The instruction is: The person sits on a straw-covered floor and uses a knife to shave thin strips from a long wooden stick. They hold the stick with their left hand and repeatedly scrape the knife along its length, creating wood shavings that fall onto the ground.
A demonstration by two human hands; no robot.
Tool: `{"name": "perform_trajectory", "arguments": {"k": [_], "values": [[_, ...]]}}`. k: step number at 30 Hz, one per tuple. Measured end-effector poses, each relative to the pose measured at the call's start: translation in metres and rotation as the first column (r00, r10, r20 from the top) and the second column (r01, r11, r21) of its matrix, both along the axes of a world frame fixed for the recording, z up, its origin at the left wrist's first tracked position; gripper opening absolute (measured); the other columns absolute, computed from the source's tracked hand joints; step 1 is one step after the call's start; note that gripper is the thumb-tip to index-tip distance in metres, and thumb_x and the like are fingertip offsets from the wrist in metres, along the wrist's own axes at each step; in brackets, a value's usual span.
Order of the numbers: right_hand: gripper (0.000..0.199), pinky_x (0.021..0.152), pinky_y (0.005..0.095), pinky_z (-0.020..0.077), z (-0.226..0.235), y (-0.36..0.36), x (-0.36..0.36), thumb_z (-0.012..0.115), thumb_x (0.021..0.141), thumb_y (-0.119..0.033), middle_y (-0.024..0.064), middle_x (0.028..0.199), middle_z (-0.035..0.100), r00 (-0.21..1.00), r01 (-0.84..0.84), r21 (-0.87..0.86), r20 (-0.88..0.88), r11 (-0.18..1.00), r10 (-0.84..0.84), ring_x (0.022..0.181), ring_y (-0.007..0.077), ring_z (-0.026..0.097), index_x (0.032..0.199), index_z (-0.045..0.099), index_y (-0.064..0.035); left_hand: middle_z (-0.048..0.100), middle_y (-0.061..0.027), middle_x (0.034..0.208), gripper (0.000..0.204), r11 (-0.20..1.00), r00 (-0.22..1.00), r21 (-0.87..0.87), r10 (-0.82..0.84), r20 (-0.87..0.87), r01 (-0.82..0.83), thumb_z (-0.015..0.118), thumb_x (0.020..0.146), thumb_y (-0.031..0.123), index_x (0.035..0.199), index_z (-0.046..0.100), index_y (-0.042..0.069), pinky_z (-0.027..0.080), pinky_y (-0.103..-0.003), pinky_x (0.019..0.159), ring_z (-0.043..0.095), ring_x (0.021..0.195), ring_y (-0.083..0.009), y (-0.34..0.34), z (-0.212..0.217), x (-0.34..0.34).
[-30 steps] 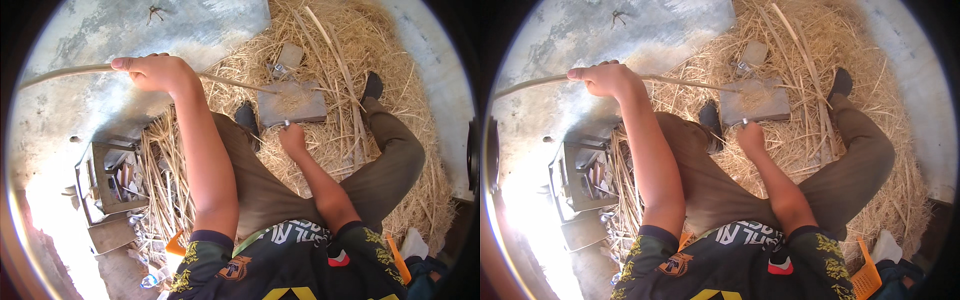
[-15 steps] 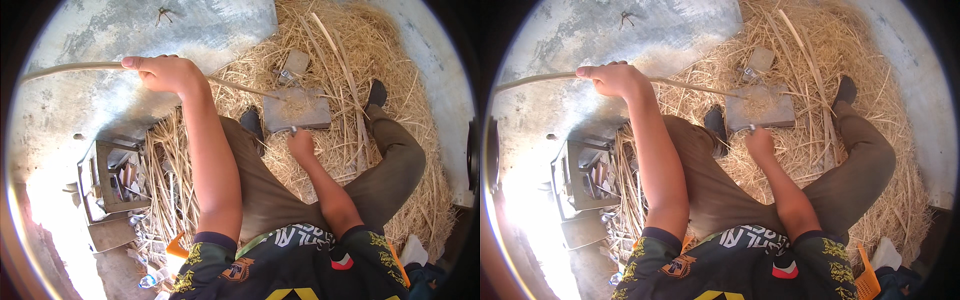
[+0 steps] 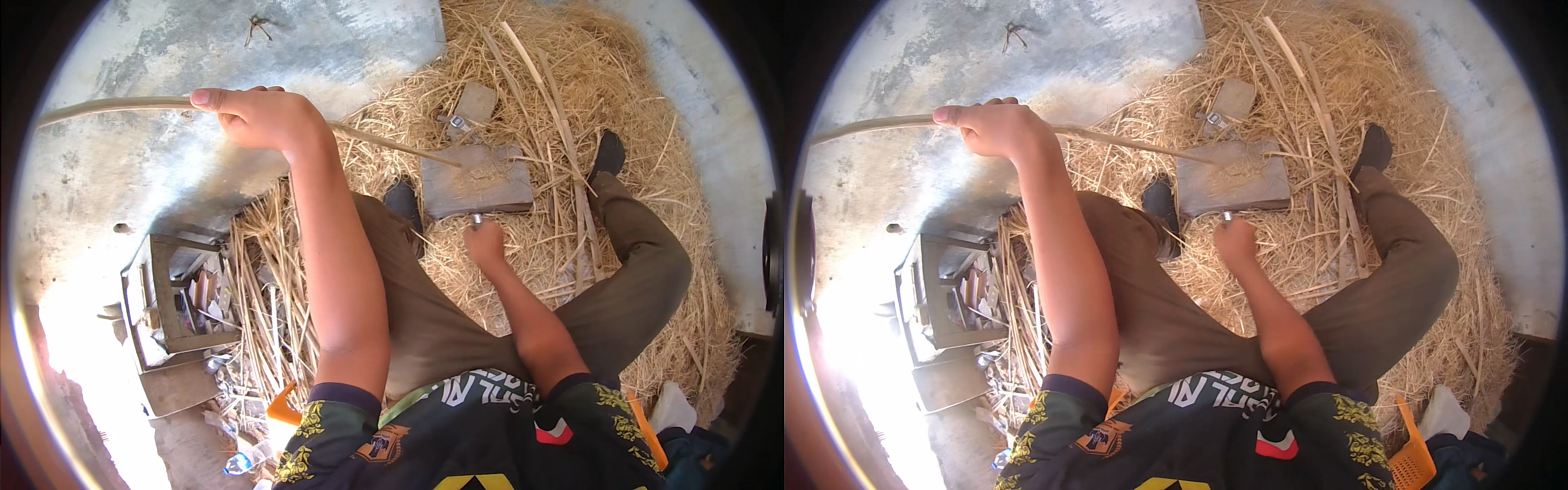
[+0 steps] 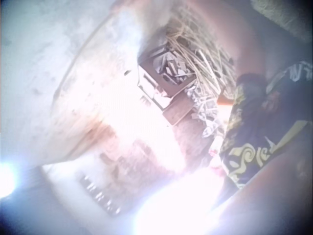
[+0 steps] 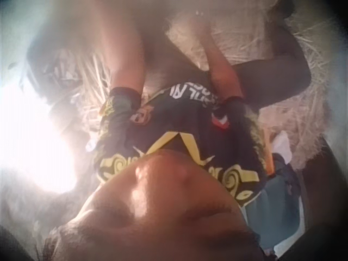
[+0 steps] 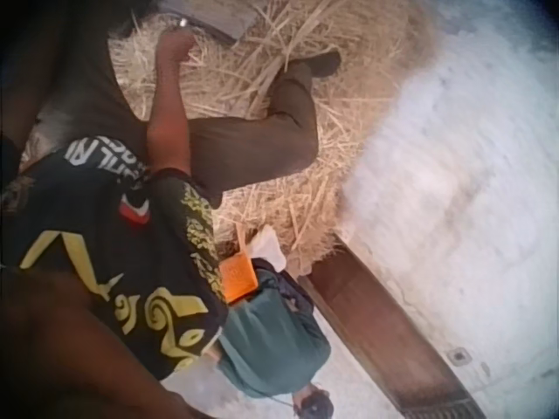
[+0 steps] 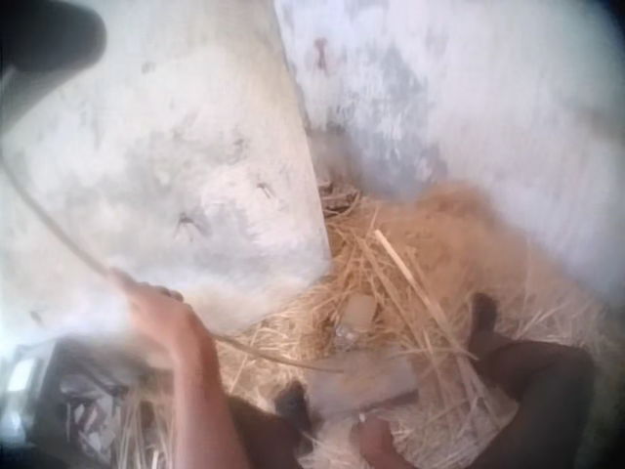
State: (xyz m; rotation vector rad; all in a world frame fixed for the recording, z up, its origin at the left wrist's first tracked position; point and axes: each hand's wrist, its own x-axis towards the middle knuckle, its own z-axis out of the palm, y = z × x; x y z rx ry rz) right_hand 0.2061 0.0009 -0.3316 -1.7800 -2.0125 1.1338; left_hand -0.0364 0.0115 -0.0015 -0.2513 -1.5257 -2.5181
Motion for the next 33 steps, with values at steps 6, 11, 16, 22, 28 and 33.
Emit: {"name": "perform_trajectory", "arguments": {"k": [6, 11, 16, 22, 28, 33], "values": [[0.029, 0.074, 0.0489, 0.0544, 0.081, -0.003, -0.037, 0.066, 0.088, -0.022, 0.028, 0.083, 0.069, 0.961, -0.051, 0.116, -0.266, 0.992, 0.081, 0.082, 0.045, 0.069, 0.095, 0.068, 0.0061, 0.02, 0.0021, 0.054, 0.067, 0.977, 0.974, 0.005, -0.213, -0.077, 0.214, 0.022, 0.099, 0.074, 0.067, 0.021, 0.015, 0.02, -0.03, 0.041, 0.017, 0.046, -0.0122, -0.003, 0.005, 0.001], [0.029, 0.074, 0.0481, 0.055, 0.03, 0.003, -0.015, 0.067, 0.087, -0.022, 0.028, 0.083, 0.069, 0.988, 0.017, 0.029, -0.157, 0.999, -0.012, 0.082, 0.0445, 0.07, 0.091, 0.069, 0.0063, 0.023, -0.0003, 0.057, 0.073, 0.88, 0.876, 0.047, -0.463, -0.136, 0.472, 0.013, 0.093, 0.083, 0.075, 0.026, 0.013, 0.014, -0.029, 0.045, 0.017, 0.047, -0.0145, -0.006, 0.005, 0.005], [0.028, 0.072, 0.0487, 0.0548, 0.057, 0.0, -0.026, 0.067, 0.085, -0.021, 0.0289, 0.081, 0.069, 0.974, -0.017, 0.065, -0.226, 0.998, 0.031, 0.079, 0.0448, 0.069, 0.087, 0.069, 0.0064, 0.022, 0.0002, 0.057, 0.072, 0.882, 0.881, 0.067, -0.458, -0.114, 0.467, 0.013, 0.094, 0.082, 0.075, 0.025, 0.014, 0.013, -0.029, 0.048, 0.015, 0.05, -0.0142, -0.007, 0.005, 0.002], [0.028, 0.074, 0.0494, 0.056, 0.066, -0.011, -0.032, 0.068, 0.086, -0.023, 0.0272, 0.086, 0.07, 0.982, -0.041, 0.191, -0.176, 0.981, 0.076, 0.083, 0.0436, 0.07, 0.093, 0.07, 0.0044, 0.022, 0.0007, 0.057, 0.07, 0.886, 0.882, 0.047, -0.454, -0.125, 0.462, 0.013, 0.095, 0.081, 0.075, 0.024, 0.014, 0.013, -0.029, 0.049, 0.015, 0.051, -0.0144, -0.01, 0.001, 0.005], [0.027, 0.076, 0.0498, 0.0559, 0.037, 0.0, -0.013, 0.068, 0.088, -0.022, 0.0265, 0.087, 0.07, 1.0, -0.011, 0.029, -0.008, 1.0, 0.012, 0.085, 0.0427, 0.07, 0.093, 0.07, 0.0036, 0.023, -0.0005, 0.056, 0.072, 0.89, 0.885, 0.05, -0.443, -0.142, 0.454, 0.011, 0.094, 0.081, 0.075, 0.025, 0.013, 0.015, -0.029, 0.044, 0.02, 0.045, -0.0147, -0.008, 0.005, 0.002], [0.026, 0.077, 0.0496, 0.056, 0.107, -0.004, -0.035, 0.067, 0.087, -0.02, 0.0278, 0.085, 0.069, 0.984, -0.12, 0.17, -0.114, 0.978, 0.14, 0.084, 0.0426, 0.07, 0.098, 0.07, 0.0033, 0.024, 0.0, 0.057, 0.07, 0.952, 0.948, 0.009, -0.304, -0.09, 0.306, 0.012, 0.098, 0.077, 0.074, 0.024, 0.012, 0.017, -0.029, 0.046, 0.021, 0.048, -0.0149, -0.005, 0.006, 0.014]]}}
